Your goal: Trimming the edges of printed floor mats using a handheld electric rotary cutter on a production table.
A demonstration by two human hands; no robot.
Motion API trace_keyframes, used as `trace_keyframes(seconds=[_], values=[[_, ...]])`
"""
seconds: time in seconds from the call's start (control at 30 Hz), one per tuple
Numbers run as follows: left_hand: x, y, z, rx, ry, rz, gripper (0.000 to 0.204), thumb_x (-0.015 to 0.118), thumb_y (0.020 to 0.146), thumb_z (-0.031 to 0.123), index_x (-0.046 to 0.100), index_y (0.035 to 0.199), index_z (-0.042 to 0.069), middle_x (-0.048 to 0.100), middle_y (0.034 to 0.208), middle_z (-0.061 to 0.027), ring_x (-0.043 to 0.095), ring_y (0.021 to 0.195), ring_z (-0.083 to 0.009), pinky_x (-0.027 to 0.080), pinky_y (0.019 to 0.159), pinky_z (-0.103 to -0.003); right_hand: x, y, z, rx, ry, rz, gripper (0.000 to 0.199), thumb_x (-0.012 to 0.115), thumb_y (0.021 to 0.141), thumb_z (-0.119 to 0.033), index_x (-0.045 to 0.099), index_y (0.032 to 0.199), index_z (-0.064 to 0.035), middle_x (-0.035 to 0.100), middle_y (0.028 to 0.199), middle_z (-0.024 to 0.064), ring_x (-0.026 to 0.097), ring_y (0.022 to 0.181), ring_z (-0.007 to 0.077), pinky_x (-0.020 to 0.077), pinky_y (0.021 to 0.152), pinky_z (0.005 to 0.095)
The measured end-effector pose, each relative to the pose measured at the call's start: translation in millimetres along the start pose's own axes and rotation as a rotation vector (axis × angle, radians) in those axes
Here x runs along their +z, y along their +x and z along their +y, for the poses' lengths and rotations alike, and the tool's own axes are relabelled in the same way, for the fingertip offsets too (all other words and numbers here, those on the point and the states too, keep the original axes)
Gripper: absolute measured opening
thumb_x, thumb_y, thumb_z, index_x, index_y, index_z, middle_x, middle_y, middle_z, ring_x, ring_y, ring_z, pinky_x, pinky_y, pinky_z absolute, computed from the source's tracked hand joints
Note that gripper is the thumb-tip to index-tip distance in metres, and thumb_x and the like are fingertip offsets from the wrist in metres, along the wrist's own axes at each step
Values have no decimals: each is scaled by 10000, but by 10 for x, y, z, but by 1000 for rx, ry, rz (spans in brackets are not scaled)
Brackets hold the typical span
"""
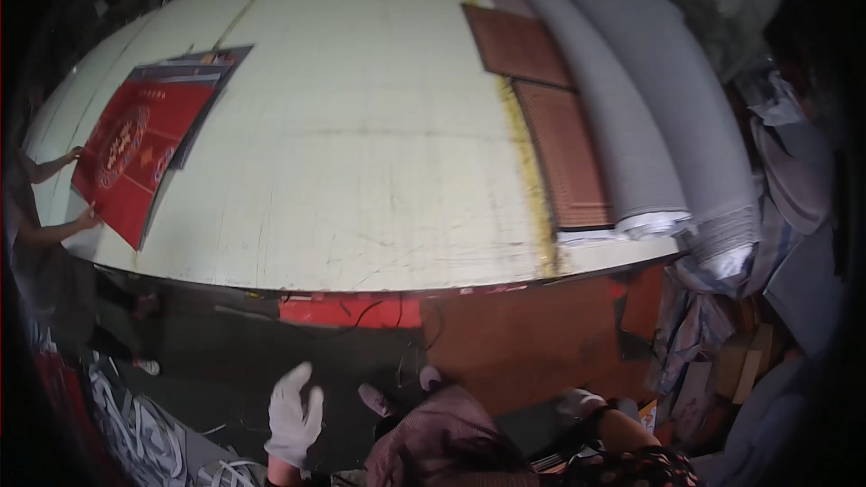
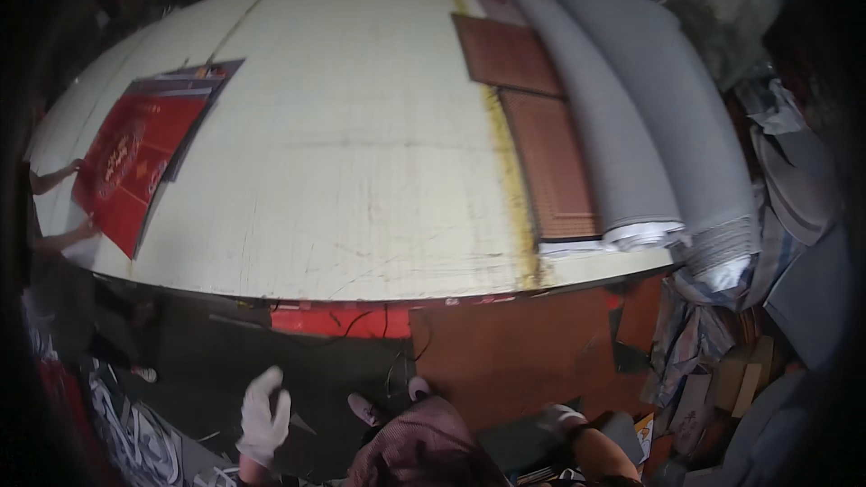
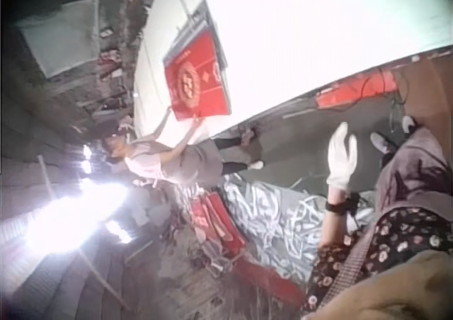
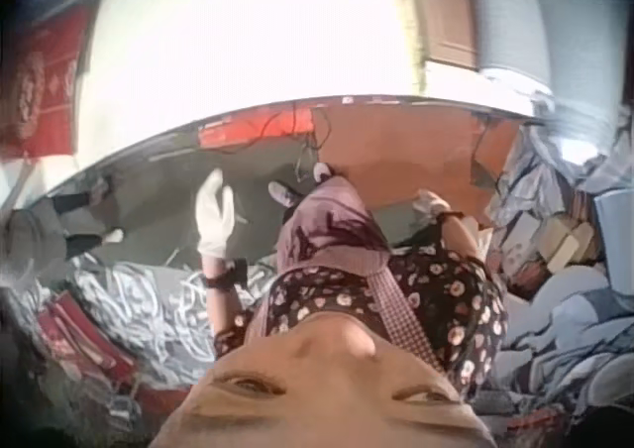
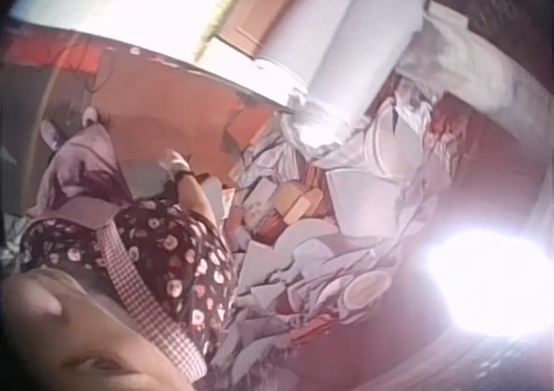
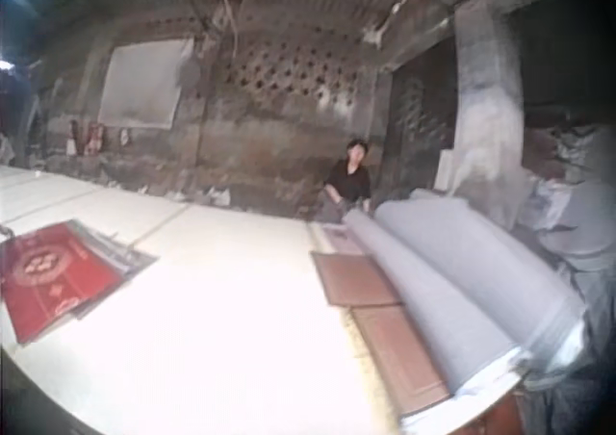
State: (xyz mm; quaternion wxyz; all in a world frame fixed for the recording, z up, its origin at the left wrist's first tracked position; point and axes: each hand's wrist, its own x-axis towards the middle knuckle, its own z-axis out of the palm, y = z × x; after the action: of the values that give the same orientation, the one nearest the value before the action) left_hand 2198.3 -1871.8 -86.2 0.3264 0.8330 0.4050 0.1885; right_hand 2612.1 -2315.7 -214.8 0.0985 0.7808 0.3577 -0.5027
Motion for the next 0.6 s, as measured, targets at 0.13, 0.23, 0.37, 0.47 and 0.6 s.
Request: trace_keyframes(seconds=[0.13,0.23,0.37,0.47,0.6], values=[[-507,870,2107,596,-268,-68,326,702,754,66,626,1068,21,681,1041,-155,678,890,-351,551,774,-414,-170,-634,1691,417,731,551,414,627,849,-136,562,1250,-60,653,895,85,627,747,205,518,638,350],[-676,815,3202,845,-212,-6,160,688,698,151,603,776,41,693,915,-133,701,825,-318,570,649,-398,-986,-940,1780,363,985,1022,357,582,846,-61,509,1196,-67,555,837,15,533,645,125,464,563,309],[-357,873,3979,1166,-317,146,188,640,875,192,626,919,10,665,930,-145,653,611,-245,580,545,-335,-1760,-798,2929,322,880,1306,523,578,852,-73,437,1353,-22,565,896,38,523,701,112,460,598,287],[-104,978,4439,1150,-202,81,166,646,867,193,638,886,29,679,957,-139,645,571,-235,568,524,-303,-2661,-593,2724,188,721,1495,678,619,843,-139,366,1443,51,582,1272,173,561,1138,235,433,980,314],[-99,665,5069,1114,234,32,201,659,868,213,640,968,40,694,1018,-138,666,629,-250,568,540,-291,-3746,-376,2305,223,684,1342,727,666,854,-204,347,1477,-9,477,1412,220,497,1270,315,407,1054,379]])
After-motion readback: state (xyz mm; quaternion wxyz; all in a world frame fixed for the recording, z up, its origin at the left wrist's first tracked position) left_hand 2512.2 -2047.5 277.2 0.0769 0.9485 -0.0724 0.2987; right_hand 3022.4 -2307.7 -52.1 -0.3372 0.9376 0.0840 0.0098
